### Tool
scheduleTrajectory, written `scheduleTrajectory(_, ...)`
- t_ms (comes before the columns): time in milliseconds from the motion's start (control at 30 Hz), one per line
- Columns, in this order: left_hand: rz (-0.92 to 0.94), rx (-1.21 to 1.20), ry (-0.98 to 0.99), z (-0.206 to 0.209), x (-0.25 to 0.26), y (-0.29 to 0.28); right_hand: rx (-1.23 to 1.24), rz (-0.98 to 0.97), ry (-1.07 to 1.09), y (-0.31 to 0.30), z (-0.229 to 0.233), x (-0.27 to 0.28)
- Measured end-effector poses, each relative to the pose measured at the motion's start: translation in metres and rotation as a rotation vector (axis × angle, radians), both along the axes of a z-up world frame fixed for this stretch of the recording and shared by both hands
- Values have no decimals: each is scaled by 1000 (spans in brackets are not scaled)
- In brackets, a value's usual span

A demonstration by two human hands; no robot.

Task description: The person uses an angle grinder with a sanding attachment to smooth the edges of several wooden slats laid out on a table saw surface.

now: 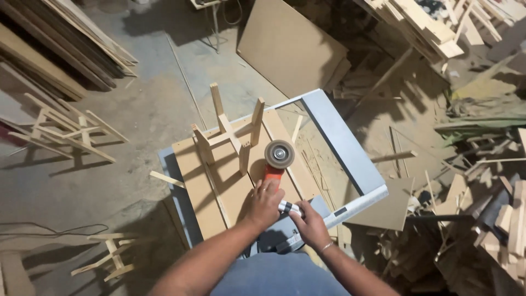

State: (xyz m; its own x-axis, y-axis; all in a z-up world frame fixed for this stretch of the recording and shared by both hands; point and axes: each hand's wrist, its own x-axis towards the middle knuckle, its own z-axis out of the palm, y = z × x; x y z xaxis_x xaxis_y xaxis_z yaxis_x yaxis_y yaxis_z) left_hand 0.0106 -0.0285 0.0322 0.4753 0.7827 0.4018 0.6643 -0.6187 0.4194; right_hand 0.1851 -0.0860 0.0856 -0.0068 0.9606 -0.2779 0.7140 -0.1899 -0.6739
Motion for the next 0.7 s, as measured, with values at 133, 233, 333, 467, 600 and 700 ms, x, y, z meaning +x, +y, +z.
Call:
scheduleTrajectory(133, 419, -186, 141, -21, 9, -15, -82, -105, 182, -15, -21, -3)
scheduleTrajectory(233, 488, -338, 176, -2, 8, -14, -139, -103, 253, -14, -8, -5)
scheduleTrajectory(333, 473, -460, 203, 20, 3, -12, -253, -134, 427, -2, -20, 3)
scheduleTrajectory(467, 418, -419, 74, 2, -10, -10, -353, -286, 719, 22, -20, 5)
scheduleTrajectory(600, 402, -769, -29, 100, -13, -34, -404, -230, 814, 39, -6, 1)
scheduleTrajectory(700, 479, -856, -34, 89, 0, -55, -408, 39, 1150, 41, -33, 0)
